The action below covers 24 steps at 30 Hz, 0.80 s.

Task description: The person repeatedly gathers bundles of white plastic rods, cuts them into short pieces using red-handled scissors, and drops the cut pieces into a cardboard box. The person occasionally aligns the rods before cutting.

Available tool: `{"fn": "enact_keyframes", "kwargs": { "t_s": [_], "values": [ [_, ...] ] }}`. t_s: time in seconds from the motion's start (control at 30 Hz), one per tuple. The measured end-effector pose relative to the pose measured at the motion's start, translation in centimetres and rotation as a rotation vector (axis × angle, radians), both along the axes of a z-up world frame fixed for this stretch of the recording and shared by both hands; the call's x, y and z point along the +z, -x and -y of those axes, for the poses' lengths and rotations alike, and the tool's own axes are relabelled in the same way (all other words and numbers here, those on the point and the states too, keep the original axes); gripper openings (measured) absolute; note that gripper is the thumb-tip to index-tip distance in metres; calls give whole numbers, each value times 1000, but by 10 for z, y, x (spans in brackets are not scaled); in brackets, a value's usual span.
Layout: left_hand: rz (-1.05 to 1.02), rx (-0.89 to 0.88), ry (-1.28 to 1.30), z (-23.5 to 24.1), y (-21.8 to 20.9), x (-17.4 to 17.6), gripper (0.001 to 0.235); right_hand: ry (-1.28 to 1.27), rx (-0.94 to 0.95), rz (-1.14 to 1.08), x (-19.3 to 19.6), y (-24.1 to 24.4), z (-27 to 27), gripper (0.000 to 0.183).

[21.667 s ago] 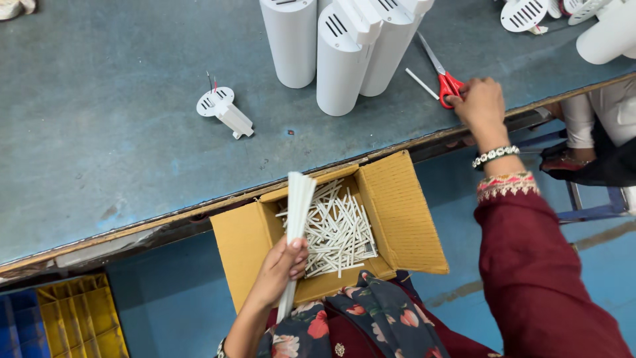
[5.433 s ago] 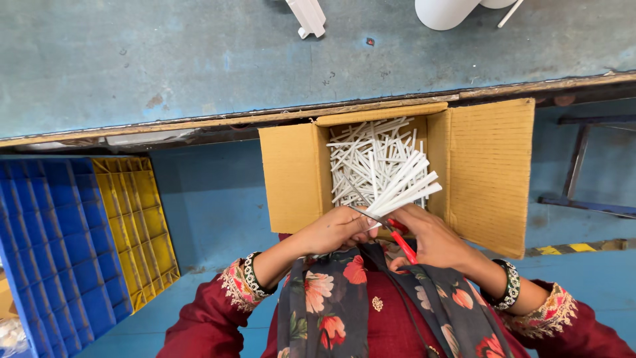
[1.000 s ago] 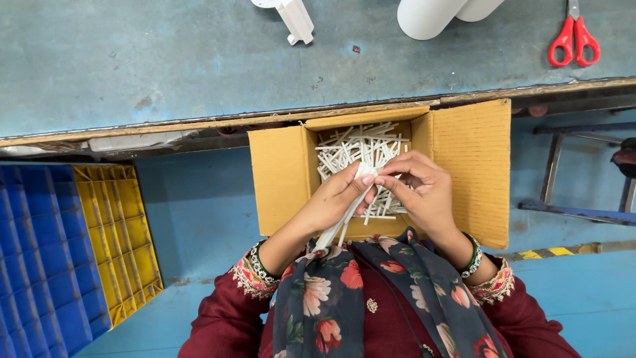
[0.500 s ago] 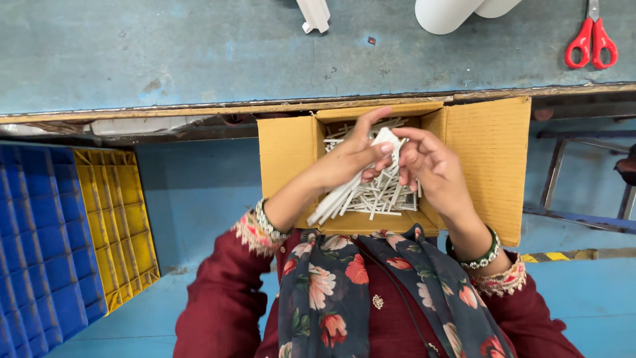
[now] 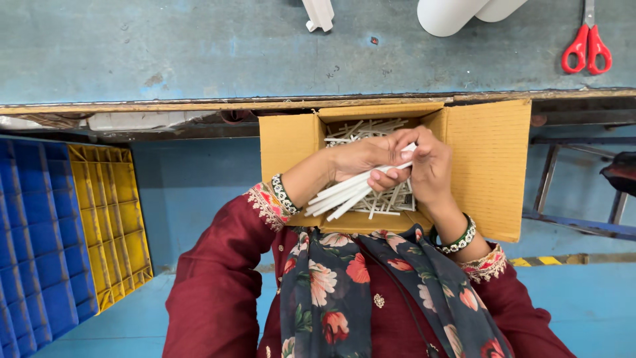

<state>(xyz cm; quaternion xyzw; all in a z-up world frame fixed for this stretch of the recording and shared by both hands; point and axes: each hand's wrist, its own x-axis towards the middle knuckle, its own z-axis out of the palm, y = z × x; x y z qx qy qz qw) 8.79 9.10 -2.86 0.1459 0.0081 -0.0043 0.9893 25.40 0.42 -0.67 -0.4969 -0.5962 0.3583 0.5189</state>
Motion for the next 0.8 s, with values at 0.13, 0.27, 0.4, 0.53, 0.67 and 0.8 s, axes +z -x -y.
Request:
{"fn": "enact_keyframes", "kwargs": {
  "t_s": [0.13,0.27,0.4,0.53,0.67,0.8],
  "values": [
    [15,42,-6,9,-1,-6,53,34,-48,-41,-13,-3,1,55],
    [5,60,28,14,-7,-8,50,84,-88,-34,-19,-8,0,41],
    [-127,132,-106,21,-10,-1,55,107,-101,1,-15,-9,1,35],
    [-294,190,-405,29,0,13,61,130,-127,28,-9,-9,1,35],
    [-373,174,-552,41,28,19,60,47,-119,99,-7,-11,-3,40],
    [-317,158,-466,55,54,14,48,64,-101,160,-9,-12,-4,41]
  ]
}}
